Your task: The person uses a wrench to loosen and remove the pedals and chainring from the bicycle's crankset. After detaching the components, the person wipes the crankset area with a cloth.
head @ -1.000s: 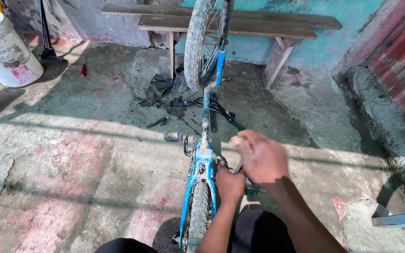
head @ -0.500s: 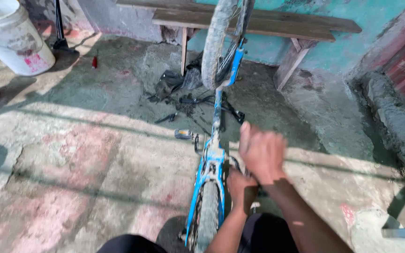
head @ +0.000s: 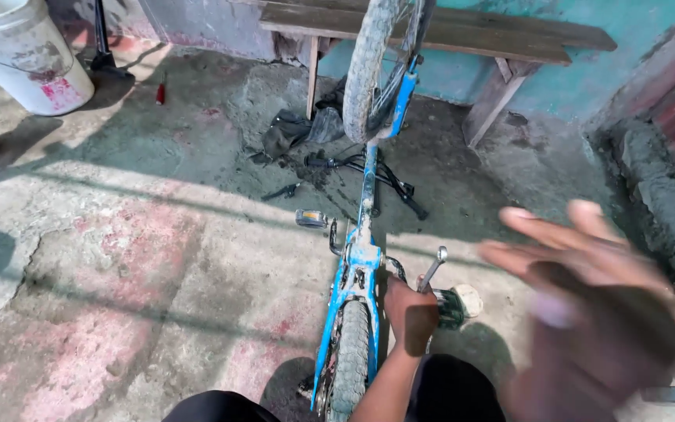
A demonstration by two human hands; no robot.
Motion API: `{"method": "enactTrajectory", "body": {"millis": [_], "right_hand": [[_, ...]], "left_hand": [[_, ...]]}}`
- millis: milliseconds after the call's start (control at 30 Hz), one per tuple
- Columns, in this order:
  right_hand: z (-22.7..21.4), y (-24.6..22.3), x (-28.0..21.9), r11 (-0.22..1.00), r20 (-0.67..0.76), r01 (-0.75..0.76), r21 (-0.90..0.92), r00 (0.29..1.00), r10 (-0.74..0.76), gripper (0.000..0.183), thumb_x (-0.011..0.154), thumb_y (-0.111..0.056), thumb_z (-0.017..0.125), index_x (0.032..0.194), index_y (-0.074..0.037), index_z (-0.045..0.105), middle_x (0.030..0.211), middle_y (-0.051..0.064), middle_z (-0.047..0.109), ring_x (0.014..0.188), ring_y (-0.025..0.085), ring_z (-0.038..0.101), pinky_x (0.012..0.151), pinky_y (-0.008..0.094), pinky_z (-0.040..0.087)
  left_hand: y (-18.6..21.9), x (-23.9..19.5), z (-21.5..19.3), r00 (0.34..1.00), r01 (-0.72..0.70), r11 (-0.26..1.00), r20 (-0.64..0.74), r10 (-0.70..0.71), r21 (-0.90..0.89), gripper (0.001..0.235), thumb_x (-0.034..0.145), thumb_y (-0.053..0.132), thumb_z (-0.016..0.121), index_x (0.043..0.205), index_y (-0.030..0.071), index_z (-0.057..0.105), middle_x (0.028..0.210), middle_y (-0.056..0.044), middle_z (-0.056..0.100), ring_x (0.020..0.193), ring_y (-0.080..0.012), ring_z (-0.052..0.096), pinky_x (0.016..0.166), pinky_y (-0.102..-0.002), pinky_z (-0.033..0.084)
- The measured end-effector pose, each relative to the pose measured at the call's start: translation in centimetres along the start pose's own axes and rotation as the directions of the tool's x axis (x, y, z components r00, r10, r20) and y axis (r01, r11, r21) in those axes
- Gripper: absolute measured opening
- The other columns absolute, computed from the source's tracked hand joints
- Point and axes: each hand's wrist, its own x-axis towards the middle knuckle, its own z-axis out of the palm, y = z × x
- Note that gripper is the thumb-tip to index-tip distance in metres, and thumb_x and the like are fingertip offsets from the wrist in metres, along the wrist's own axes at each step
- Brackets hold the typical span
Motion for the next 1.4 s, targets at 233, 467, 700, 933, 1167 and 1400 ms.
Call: {"method": "enactTrajectory", "body": {"millis": [233, 467, 700, 933, 1167, 1400], "right_hand": [[15.9, 18.3, 0.0, 0.808, 0.400, -0.047, -0.587, 0.851, 0.341, 0.040, 0.091, -0.028, 0.049, 0.068, 0.000, 0.065, 0.064, 0.020, 0.065, 0.057, 0.046, 0.057, 0.060, 0.052, 0.047], [20.4, 27.9, -7.8, 0.729, 0.483, -0.577, 0.367, 0.788, 0.380, 0.034, 0.102, -0.017, 0.042, 0.090, 0.008, 0.063, 0.083, 0.016, 0.064, 0.068, 0.026, 0.053, 0.064, 0.036, 0.044], [26.8, 31.5, -17.0, 0.151, 0.729, -0.963, 0.222, 0.267, 0.630, 0.029, 0.100, -0.025, 0.044, 0.102, -0.005, 0.064, 0.077, 0.005, 0.052, 0.059, 0.014, 0.044, 0.050, 0.027, 0.037], [25.1, 24.4, -26.0, -0.171, 0.664, -0.983, 0.067, -0.084, 0.743, 0.031, 0.098, -0.020, 0.042, 0.078, 0.001, 0.056, 0.060, 0.010, 0.044, 0.048, 0.020, 0.037, 0.046, 0.038, 0.039], [16.2, 9.9, -25.1, -0.055, 0.630, -0.992, -0.111, -0.113, 0.768, 0.074, 0.086, -0.069, 0.021, 0.089, -0.009, 0.064, 0.057, 0.007, 0.054, 0.050, 0.017, 0.048, 0.053, 0.028, 0.037], [8.6, 7.8, -11.8, -0.183, 0.328, -0.592, 0.785, 0.145, 0.934, 0.007, 0.089, -0.003, 0.063, 0.089, 0.003, 0.066, 0.073, 0.003, 0.043, 0.067, 0.011, 0.040, 0.065, 0.023, 0.033]], "left_hand": [[-9.4, 7.8, 7.5, 0.999, 0.038, 0.992, 0.028, -0.041, 0.116, 0.022, 0.076, 0.025, 0.068, 0.085, 0.005, 0.065, 0.080, -0.017, 0.067, 0.077, -0.0394, 0.064, 0.073, -0.046, 0.051], [-13.8, 6.1, 8.1, 0.997, 0.014, 0.974, 0.068, -0.031, 0.226, 0.026, 0.082, 0.026, 0.065, 0.092, 0.003, 0.063, 0.086, -0.019, 0.069, 0.080, -0.0397, 0.066, 0.072, -0.048, 0.053], [-10.1, 4.5, 5.1, 0.993, 0.043, 0.985, 0.099, -0.060, 0.170, 0.065, 0.090, 0.048, 0.063, 0.118, -0.007, 0.046, 0.107, -0.026, 0.065, 0.098, -0.0408, 0.067, 0.089, -0.044, 0.053], [-2.2, 4.3, -2.2, 0.872, 0.016, 0.906, 0.438, -0.220, 0.424, 0.062, 0.102, 0.047, 0.018, 0.131, 0.003, 0.050, 0.128, -0.023, 0.059, 0.119, -0.0404, 0.056, 0.100, -0.050, 0.043], [-2.0, 5.6, -3.4, 0.828, -0.003, 0.932, 0.523, -0.201, 0.363, 0.061, 0.099, 0.052, 0.032, 0.093, 0.003, 0.069, 0.101, -0.019, 0.070, 0.098, -0.0359, 0.064, 0.091, -0.044, 0.048], [-9.4, 6.5, 1.4, 0.877, 0.179, 0.971, 0.473, -0.085, -0.158, 0.026, 0.099, 0.021, 0.051, 0.092, -0.001, 0.065, 0.085, -0.011, 0.072, 0.068, -0.0204, 0.071, 0.062, -0.031, 0.054]]}}
